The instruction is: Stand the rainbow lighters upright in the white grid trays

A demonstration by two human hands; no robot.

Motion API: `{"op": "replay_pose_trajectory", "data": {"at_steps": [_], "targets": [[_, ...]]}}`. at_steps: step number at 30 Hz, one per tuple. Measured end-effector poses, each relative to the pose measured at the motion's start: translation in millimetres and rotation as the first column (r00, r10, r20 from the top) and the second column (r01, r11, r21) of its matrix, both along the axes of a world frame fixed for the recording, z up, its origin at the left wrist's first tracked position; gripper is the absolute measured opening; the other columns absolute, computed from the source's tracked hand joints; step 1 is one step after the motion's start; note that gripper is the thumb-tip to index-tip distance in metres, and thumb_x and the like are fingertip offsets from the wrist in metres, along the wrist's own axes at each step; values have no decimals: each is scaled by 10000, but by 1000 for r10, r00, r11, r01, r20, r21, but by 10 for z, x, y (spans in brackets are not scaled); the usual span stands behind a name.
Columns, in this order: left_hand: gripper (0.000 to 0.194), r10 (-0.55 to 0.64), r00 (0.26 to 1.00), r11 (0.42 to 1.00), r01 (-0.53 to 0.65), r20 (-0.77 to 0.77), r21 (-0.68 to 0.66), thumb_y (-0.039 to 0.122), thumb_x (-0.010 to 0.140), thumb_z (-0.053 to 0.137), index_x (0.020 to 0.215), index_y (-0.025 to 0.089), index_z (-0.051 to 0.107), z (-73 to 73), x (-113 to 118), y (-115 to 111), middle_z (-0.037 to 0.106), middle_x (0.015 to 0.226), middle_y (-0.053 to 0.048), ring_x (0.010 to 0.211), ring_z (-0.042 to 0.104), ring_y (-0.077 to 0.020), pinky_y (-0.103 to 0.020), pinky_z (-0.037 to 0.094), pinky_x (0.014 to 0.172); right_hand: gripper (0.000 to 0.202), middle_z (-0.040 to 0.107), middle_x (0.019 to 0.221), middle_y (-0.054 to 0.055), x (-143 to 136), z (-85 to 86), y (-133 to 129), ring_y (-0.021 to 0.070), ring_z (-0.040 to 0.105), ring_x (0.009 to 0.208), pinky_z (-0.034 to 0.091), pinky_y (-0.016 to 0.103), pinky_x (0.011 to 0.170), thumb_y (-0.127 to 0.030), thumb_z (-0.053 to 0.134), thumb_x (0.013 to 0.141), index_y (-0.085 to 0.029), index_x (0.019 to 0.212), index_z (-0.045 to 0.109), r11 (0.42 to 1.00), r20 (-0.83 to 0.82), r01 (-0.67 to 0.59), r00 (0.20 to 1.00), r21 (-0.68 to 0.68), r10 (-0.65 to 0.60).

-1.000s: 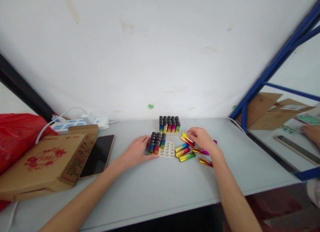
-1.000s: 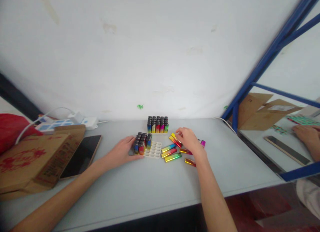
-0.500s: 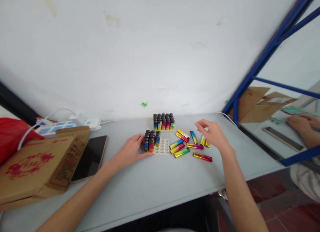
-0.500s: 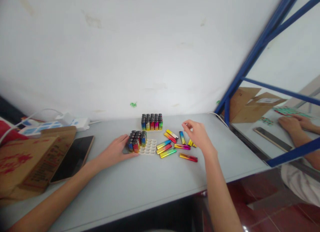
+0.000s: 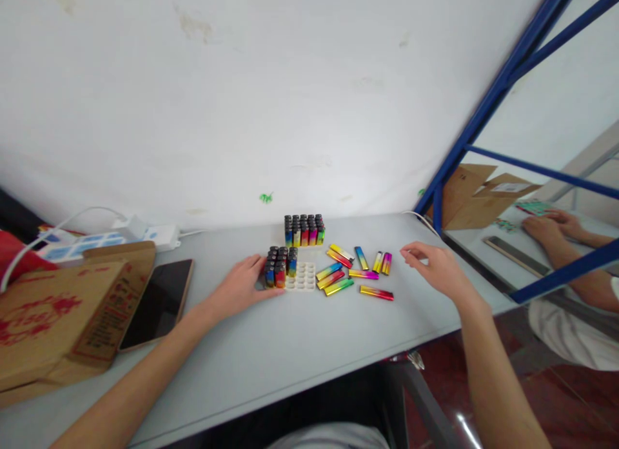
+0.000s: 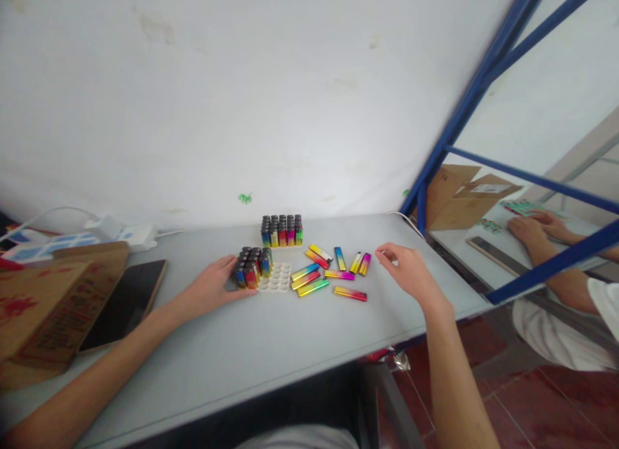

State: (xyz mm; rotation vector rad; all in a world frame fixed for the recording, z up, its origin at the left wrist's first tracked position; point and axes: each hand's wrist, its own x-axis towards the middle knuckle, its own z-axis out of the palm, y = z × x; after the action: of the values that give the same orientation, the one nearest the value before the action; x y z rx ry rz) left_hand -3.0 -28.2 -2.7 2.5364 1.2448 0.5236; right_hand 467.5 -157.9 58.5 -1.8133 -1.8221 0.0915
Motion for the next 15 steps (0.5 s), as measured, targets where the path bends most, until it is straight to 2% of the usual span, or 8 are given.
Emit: {"op": "replay_pose_trajectory", "data": {"at_steps": [5,10,15], "targets": [[778,2,1000,1000,-2,14,-1,862,766,718,1192,211,715,5,4,-2,735,1199,-154,1099,707,-391,-528,570,1022,261,815,1012,108,-51,-173,98,284,784,910,617,418,869,-419,611,1010,-218,1057,772,997,-11,-69,998,-29,69],[755,0,1000,1000,0,29,5,844,767,735,1177,210,722,12,5,-9,735,1173,-149,1090,709,-384,-512,567,1015,484,747,1299,163,-61,-443,219,363,698,1233,547,530,1111,-481,782,900,-199,1289,726,993,14,-100,995,-66,101],[731,-4,1000,1000,4,24,2,830,768,744,1143,203,726,46,11,-34,730,1142,-142,1045,710,-369,-495,571,984,552,741,1277,161,-3,-557,288,380,707,1197,566,575,1085,-484,810,861,-208,1329,710,994,-22,-95,995,-63,93]]}}
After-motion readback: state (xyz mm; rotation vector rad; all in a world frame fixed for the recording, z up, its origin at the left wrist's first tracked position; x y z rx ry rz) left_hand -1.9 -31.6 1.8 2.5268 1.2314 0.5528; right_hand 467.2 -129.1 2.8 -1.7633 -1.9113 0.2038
